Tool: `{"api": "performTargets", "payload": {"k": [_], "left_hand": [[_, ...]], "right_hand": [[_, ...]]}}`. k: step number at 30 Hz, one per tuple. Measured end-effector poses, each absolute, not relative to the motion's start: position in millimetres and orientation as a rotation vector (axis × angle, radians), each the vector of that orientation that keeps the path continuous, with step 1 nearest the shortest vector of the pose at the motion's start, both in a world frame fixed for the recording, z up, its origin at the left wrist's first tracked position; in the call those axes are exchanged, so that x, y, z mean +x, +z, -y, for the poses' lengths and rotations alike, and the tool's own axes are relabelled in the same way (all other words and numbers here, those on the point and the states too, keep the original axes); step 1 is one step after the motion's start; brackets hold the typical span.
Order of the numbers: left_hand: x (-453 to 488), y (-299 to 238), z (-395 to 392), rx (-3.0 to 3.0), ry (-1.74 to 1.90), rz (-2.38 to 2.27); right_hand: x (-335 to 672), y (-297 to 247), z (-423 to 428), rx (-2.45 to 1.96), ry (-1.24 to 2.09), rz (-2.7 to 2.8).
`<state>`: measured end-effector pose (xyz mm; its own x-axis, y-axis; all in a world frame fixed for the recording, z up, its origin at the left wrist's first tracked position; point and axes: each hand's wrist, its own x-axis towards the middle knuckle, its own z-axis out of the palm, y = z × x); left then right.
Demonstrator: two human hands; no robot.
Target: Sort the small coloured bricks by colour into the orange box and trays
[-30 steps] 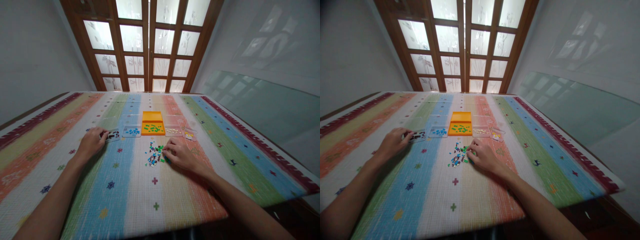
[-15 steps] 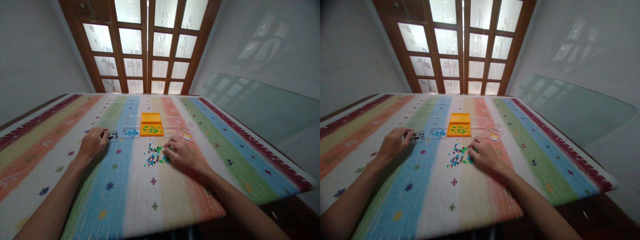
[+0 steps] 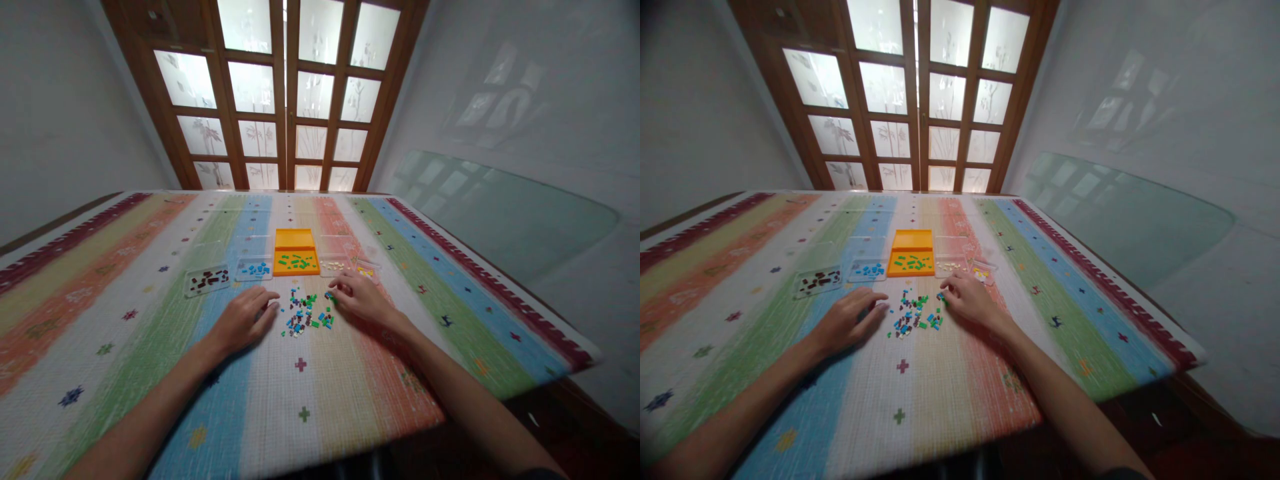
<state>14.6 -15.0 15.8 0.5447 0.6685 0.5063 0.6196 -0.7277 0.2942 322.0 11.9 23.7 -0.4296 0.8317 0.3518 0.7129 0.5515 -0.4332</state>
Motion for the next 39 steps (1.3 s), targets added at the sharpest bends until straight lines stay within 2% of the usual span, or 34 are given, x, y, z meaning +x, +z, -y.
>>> {"api": "performTargets", "payload": {"k": [10, 39], "left_hand": [[19, 10, 17, 2.689, 0.797, -1.094], [25, 12, 18, 2.634, 0.776, -1.049]], "right_hand": [[318, 24, -10, -1.252, 0.281, 2.388], [309, 24, -6, -1.25, 0.289, 2.439]]}}
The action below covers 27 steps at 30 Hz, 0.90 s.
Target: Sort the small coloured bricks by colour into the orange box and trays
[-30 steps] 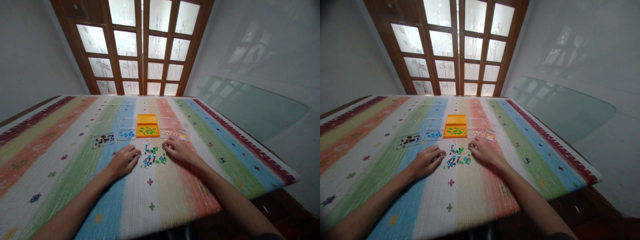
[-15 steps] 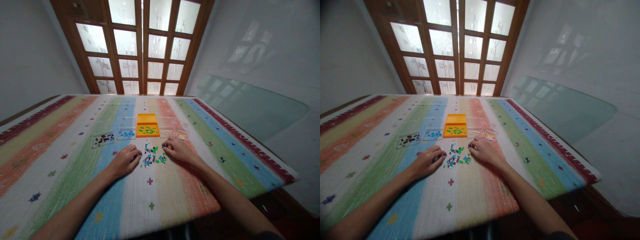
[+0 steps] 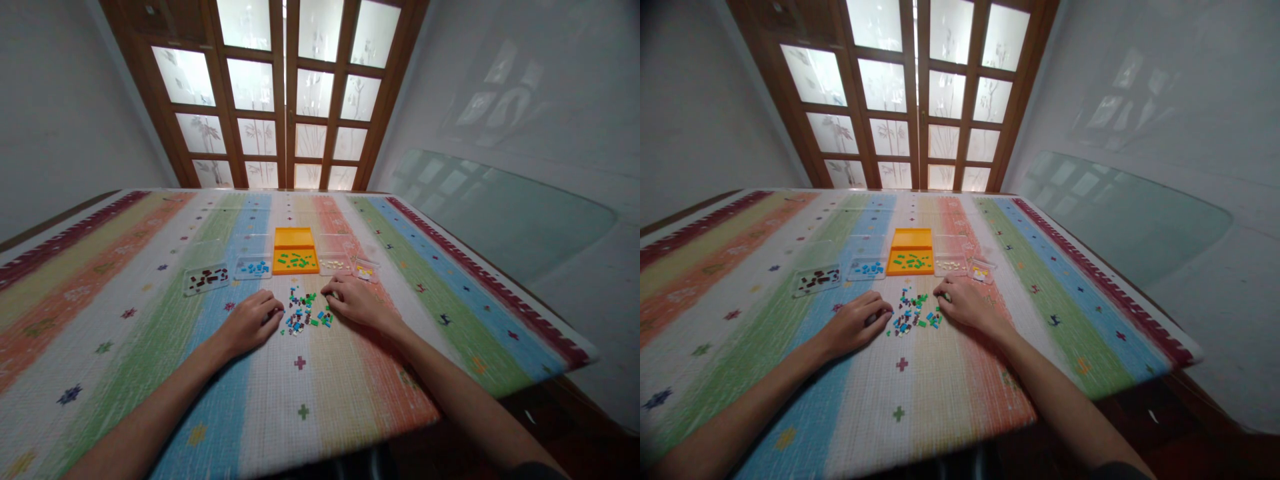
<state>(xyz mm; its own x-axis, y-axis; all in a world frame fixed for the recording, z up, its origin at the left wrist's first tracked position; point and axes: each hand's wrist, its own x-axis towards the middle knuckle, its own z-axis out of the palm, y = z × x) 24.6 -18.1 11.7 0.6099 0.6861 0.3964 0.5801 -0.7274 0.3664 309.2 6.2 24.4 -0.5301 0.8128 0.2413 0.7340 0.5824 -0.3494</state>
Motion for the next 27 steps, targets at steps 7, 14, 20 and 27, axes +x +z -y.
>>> {"api": "performTargets", "payload": {"k": [7, 14, 20, 27], "left_hand": [[23.5, 10.5, 17.5, 2.639, 0.77, -1.042], [24.5, 11.3, 19.0, 2.642, 0.767, -1.048], [24.0, 12.3, 18.8, 2.651, 0.756, -1.041], [22.9, 10.4, 18.4, 2.64, 0.762, -1.034]], "right_hand": [[311.3, 24.0, -6.6, -1.237, 0.3, 2.466], [313.4, 29.3, -5.3, -1.216, 0.263, 2.443], [309.6, 30.5, -1.2, -1.165, 0.289, 2.452], [314.8, 25.4, -5.8, -1.213, 0.257, 2.411]]}}
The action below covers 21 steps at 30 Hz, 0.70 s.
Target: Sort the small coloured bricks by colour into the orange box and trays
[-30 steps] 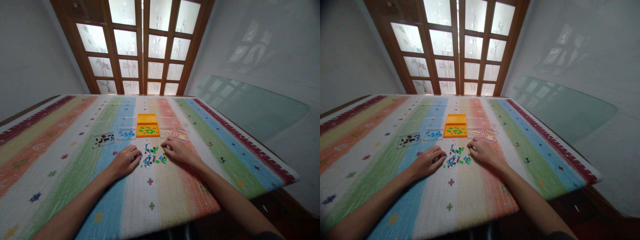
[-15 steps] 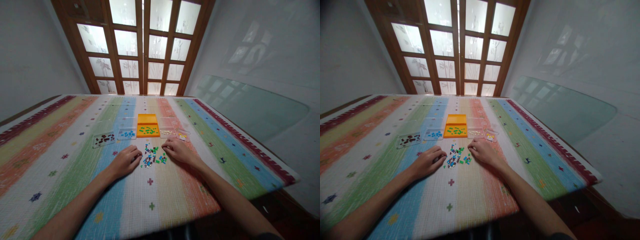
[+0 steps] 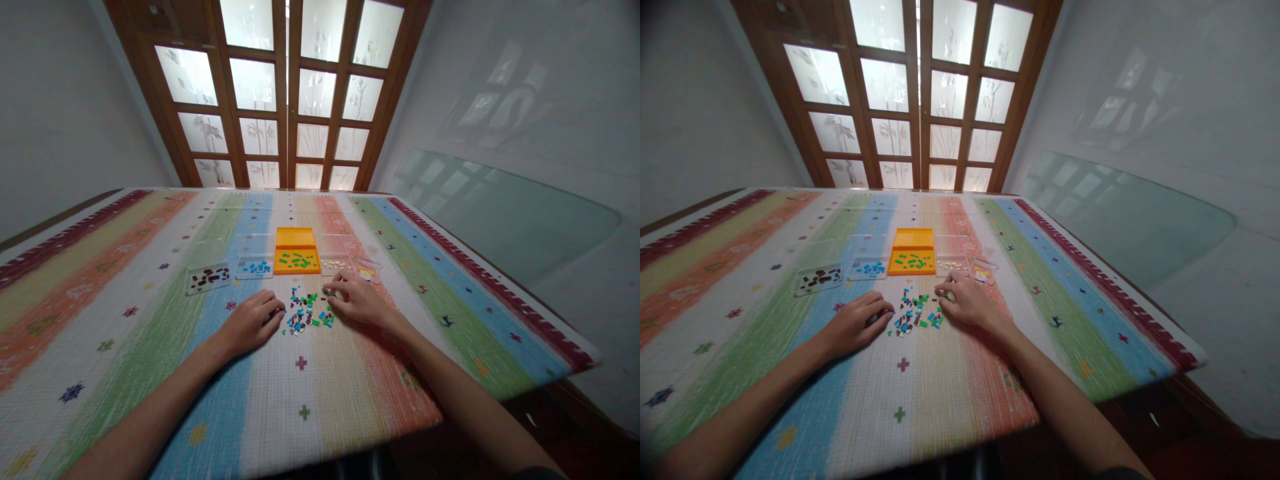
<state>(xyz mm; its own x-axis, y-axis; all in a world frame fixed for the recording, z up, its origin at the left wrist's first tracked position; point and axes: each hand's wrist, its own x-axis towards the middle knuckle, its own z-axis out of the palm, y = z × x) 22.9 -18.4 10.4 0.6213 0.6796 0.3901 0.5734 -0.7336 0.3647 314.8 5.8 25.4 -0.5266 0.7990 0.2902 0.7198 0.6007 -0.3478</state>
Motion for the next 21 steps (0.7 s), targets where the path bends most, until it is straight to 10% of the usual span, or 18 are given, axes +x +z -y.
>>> {"api": "performTargets", "payload": {"k": [21], "left_hand": [[23.8, 12.8, 18.8, 2.653, 0.74, -1.059]], "right_hand": [[305.8, 32.2, -5.4, -1.141, 0.367, 2.384]]}}
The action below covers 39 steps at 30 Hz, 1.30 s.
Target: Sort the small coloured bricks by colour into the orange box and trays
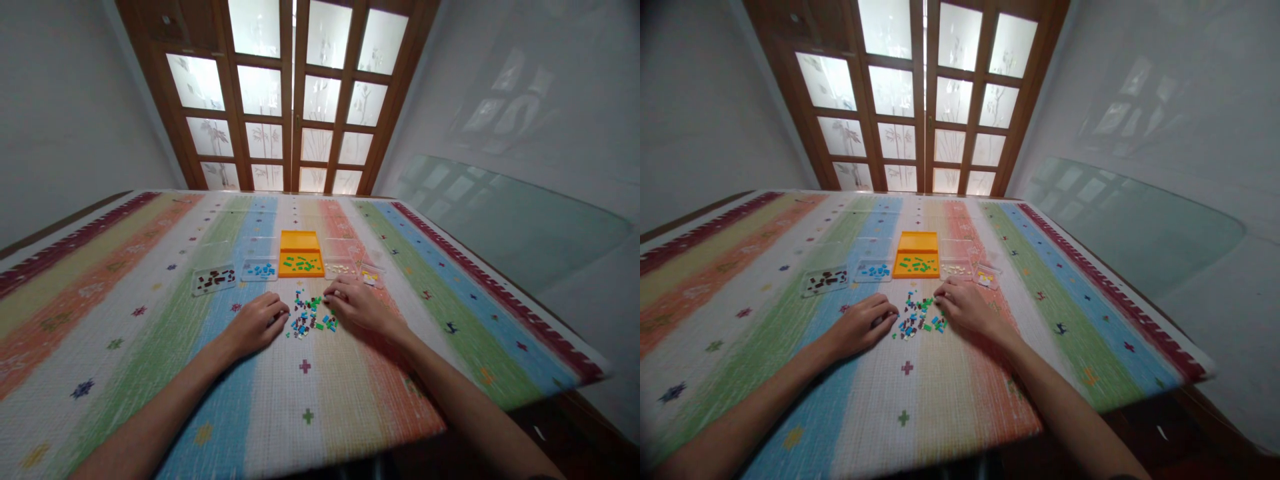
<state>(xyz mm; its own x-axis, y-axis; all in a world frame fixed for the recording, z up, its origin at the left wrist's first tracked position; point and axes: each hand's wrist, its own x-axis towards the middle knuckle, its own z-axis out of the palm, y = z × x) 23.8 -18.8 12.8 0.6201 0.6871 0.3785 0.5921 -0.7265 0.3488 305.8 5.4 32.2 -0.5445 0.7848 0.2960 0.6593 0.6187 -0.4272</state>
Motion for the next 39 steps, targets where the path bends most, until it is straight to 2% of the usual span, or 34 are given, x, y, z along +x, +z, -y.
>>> {"api": "performTargets", "payload": {"k": [4, 11, 20, 31, 39], "left_hand": [[25, 11, 19, 2.647, 0.749, -1.056], [24, 9, 18, 2.641, 0.748, -1.059], [23, 3, 16, 2.687, 0.786, -1.076], [16, -4, 6, 2.694, 0.838, -0.984], [18, 2, 11, 2.601, 0.83, -1.096]], "right_hand": [[287, 35, -16, -1.032, 0.403, 2.416], [213, 50, -66, -0.922, 0.251, 2.499], [139, 63, -98, -1.089, 0.167, 2.672], [122, 58, -102, -1.192, 0.143, 2.715], [151, 63, -97, -1.077, 0.207, 2.583]]}}
